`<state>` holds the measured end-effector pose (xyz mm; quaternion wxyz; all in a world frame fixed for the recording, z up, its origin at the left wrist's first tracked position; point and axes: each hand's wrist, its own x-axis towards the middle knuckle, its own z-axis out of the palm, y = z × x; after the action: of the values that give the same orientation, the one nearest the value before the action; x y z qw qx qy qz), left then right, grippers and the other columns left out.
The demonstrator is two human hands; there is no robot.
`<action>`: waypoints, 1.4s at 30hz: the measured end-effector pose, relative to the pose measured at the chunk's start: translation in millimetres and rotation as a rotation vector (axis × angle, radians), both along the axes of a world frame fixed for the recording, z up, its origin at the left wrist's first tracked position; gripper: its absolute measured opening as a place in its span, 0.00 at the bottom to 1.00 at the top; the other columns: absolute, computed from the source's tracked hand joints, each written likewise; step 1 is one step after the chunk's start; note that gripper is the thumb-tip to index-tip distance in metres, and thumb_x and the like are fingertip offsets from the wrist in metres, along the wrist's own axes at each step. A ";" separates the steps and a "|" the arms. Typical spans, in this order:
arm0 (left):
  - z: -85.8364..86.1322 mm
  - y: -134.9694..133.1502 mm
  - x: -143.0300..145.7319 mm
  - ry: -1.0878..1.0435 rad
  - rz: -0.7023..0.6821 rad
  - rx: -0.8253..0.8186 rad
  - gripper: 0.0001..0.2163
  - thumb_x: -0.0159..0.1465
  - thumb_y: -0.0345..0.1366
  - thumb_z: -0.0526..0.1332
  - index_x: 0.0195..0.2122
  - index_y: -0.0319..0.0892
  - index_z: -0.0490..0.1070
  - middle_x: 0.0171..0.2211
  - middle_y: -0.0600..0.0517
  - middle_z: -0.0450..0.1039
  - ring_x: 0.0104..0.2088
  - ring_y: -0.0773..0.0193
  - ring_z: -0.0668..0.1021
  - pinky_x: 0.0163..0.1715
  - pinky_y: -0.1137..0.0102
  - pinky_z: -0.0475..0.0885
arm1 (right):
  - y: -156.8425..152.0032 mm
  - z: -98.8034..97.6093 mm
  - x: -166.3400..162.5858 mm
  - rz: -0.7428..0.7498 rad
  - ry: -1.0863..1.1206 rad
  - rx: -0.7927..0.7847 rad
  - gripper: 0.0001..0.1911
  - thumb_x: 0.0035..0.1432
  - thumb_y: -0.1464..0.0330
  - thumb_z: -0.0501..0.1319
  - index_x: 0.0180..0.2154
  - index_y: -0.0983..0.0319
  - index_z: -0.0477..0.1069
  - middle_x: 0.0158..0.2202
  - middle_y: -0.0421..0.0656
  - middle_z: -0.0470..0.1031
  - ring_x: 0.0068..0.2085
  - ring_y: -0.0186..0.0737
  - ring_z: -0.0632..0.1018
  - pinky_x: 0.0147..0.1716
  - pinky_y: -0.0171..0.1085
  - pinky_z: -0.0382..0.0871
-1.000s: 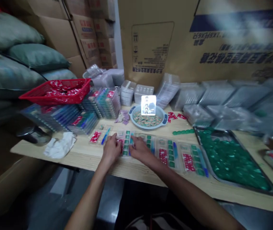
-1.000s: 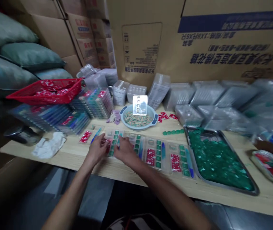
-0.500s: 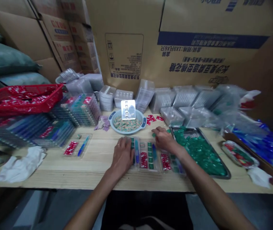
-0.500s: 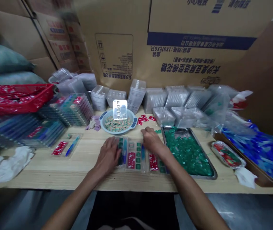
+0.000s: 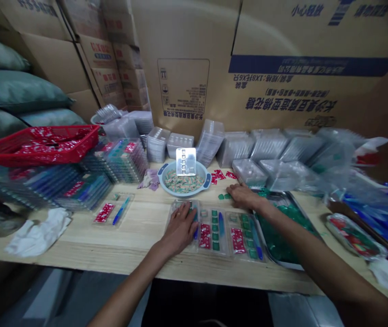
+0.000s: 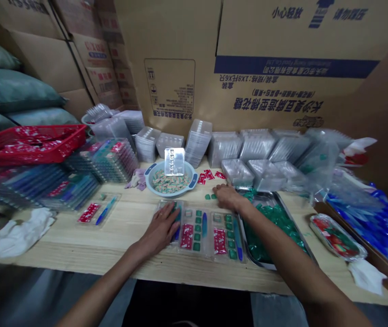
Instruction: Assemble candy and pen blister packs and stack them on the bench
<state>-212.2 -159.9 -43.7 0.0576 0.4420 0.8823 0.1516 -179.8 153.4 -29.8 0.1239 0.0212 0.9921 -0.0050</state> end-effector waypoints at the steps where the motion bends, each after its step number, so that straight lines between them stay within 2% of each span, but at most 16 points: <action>1: 2.3 -1.0 -0.1 -0.012 0.020 0.059 0.23 0.73 0.41 0.49 0.65 0.39 0.65 0.71 0.39 0.55 0.71 0.48 0.59 0.68 0.52 0.58 | 4.3 3.3 -0.5 -0.003 0.015 -0.030 0.20 0.52 0.74 0.64 0.49 0.68 0.72 0.52 0.58 0.75 0.55 0.54 0.74 0.59 0.47 0.59; 6: 11.7 10.7 -3.8 -0.209 0.061 0.478 0.18 0.72 0.39 0.51 0.56 0.41 0.73 0.62 0.41 0.69 0.63 0.53 0.71 0.64 0.57 0.65 | 26.3 35.0 5.0 -0.044 0.094 -0.202 0.14 0.66 0.68 0.51 0.48 0.66 0.70 0.44 0.51 0.78 0.44 0.44 0.78 0.43 0.38 0.69; 7: 12.8 17.6 -5.1 -0.313 0.076 0.559 0.17 0.71 0.40 0.52 0.54 0.41 0.74 0.59 0.42 0.72 0.60 0.54 0.74 0.62 0.58 0.67 | 27.4 42.4 8.2 -0.046 0.121 -0.291 0.16 0.68 0.65 0.49 0.49 0.66 0.69 0.44 0.51 0.78 0.43 0.44 0.78 0.42 0.37 0.70; 9: 15.5 33.7 -6.4 -0.591 0.143 0.710 0.16 0.69 0.41 0.57 0.53 0.42 0.74 0.53 0.43 0.76 0.55 0.55 0.77 0.58 0.60 0.70 | 21.9 55.1 15.5 -0.048 0.188 -0.623 0.21 0.68 0.58 0.48 0.52 0.65 0.69 0.45 0.50 0.78 0.45 0.45 0.79 0.44 0.39 0.72; 11: 20.3 48.0 -4.1 -0.906 0.207 0.862 0.20 0.65 0.42 0.64 0.56 0.42 0.72 0.53 0.43 0.76 0.53 0.56 0.77 0.56 0.61 0.70 | 5.1 63.6 21.8 -0.069 0.231 -1.051 0.27 0.64 0.51 0.55 0.55 0.62 0.69 0.46 0.50 0.79 0.47 0.48 0.80 0.47 0.43 0.73; 13: 26.7 54.9 0.4 -1.158 0.204 1.032 0.28 0.60 0.42 0.69 0.61 0.44 0.68 0.54 0.43 0.76 0.52 0.58 0.78 0.55 0.62 0.69 | -20.9 67.2 24.2 -0.106 0.196 -1.338 0.31 0.57 0.48 0.63 0.56 0.59 0.70 0.46 0.49 0.80 0.48 0.50 0.80 0.49 0.46 0.73; 16: 32.8 44.4 1.3 -1.307 0.199 1.252 0.32 0.53 0.43 0.75 0.58 0.42 0.70 0.43 0.48 0.79 0.41 0.62 0.80 0.47 0.66 0.71 | -67.8 64.0 14.9 -0.139 0.058 -1.524 0.28 0.54 0.51 0.69 0.52 0.56 0.74 0.46 0.48 0.80 0.48 0.49 0.80 0.48 0.44 0.74; 19: 31.2 2.4 -10.0 -1.250 0.340 1.359 0.33 0.49 0.43 0.77 0.54 0.38 0.71 0.29 0.55 0.73 0.27 0.69 0.74 0.34 0.71 0.69 | -122.2 56.0 -10.4 -0.209 -0.013 -1.672 0.21 0.51 0.58 0.73 0.46 0.58 0.77 0.42 0.46 0.81 0.40 0.43 0.81 0.37 0.37 0.76; 21: 29.6 -40.7 -21.9 -1.138 0.460 1.338 0.35 0.49 0.43 0.76 0.56 0.37 0.69 0.26 0.58 0.68 0.23 0.72 0.70 0.28 0.73 0.66 | -164.9 52.9 -30.7 -0.333 -0.025 -1.764 0.19 0.50 0.65 0.73 0.44 0.60 0.75 0.36 0.44 0.80 0.33 0.39 0.80 0.31 0.34 0.75; 24: 32.0 -111.9 -49.4 -0.836 0.684 1.076 0.36 0.55 0.42 0.71 0.62 0.34 0.63 0.24 0.60 0.64 0.21 0.72 0.67 0.25 0.74 0.64 | -233.2 52.4 -60.8 -0.519 -0.120 -1.843 0.19 0.51 0.76 0.65 0.46 0.63 0.70 0.31 0.44 0.78 0.30 0.39 0.80 0.33 0.37 0.76; 26: 36.4 -152.6 -74.5 -0.639 0.810 0.858 0.33 0.59 0.39 0.67 0.63 0.32 0.62 0.25 0.59 0.65 0.22 0.71 0.67 0.26 0.74 0.64 | -275.6 51.3 -80.2 -0.594 -0.191 -1.868 0.17 0.54 0.77 0.60 0.46 0.63 0.66 0.32 0.47 0.79 0.32 0.41 0.81 0.36 0.39 0.76; 29: 41.1 -193.3 -111.6 -0.484 0.892 0.684 0.28 0.61 0.32 0.63 0.62 0.32 0.64 0.29 0.53 0.71 0.27 0.66 0.73 0.31 0.71 0.69 | -327.3 42.2 -106.1 -0.642 -0.240 -1.816 0.12 0.55 0.78 0.55 0.42 0.63 0.66 0.31 0.46 0.77 0.31 0.38 0.80 0.35 0.37 0.75; 32: 36.7 -211.1 -134.7 -0.335 0.940 0.494 0.24 0.61 0.29 0.61 0.59 0.33 0.69 0.37 0.44 0.76 0.39 0.56 0.78 0.43 0.65 0.71 | -361.5 24.7 -125.1 -0.640 -0.232 -1.731 0.08 0.54 0.80 0.56 0.36 0.63 0.67 0.28 0.42 0.74 0.27 0.33 0.76 0.32 0.33 0.72; 35: 23.4 -215.5 -142.7 -0.226 0.950 0.321 0.21 0.62 0.29 0.60 0.57 0.33 0.70 0.47 0.37 0.76 0.49 0.48 0.77 0.52 0.60 0.69 | -379.7 5.8 -137.6 -0.631 -0.216 -1.634 0.05 0.60 0.77 0.59 0.32 0.64 0.67 0.27 0.38 0.70 0.25 0.29 0.71 0.28 0.30 0.69; 39: 2.5 -216.9 -144.0 -0.140 0.934 0.171 0.22 0.66 0.32 0.57 0.62 0.35 0.66 0.55 0.34 0.72 0.56 0.47 0.74 0.56 0.60 0.67 | -390.6 -10.0 -146.4 -0.615 -0.198 -1.487 0.09 0.67 0.65 0.62 0.37 0.65 0.71 0.31 0.37 0.71 0.27 0.29 0.72 0.27 0.31 0.71; 42: -8.2 -219.2 -145.9 -0.100 0.925 0.105 0.23 0.68 0.33 0.54 0.64 0.35 0.62 0.58 0.33 0.70 0.58 0.46 0.72 0.58 0.58 0.65 | -396.3 -12.5 -149.0 -0.593 -0.163 -1.367 0.10 0.67 0.64 0.62 0.40 0.65 0.71 0.33 0.38 0.73 0.28 0.30 0.73 0.28 0.32 0.72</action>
<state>-358.1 -379.2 -51.9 0.0041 -0.0032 0.9739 0.2270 -328.8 -242.9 -42.3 0.1762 0.2062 0.7083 -0.6517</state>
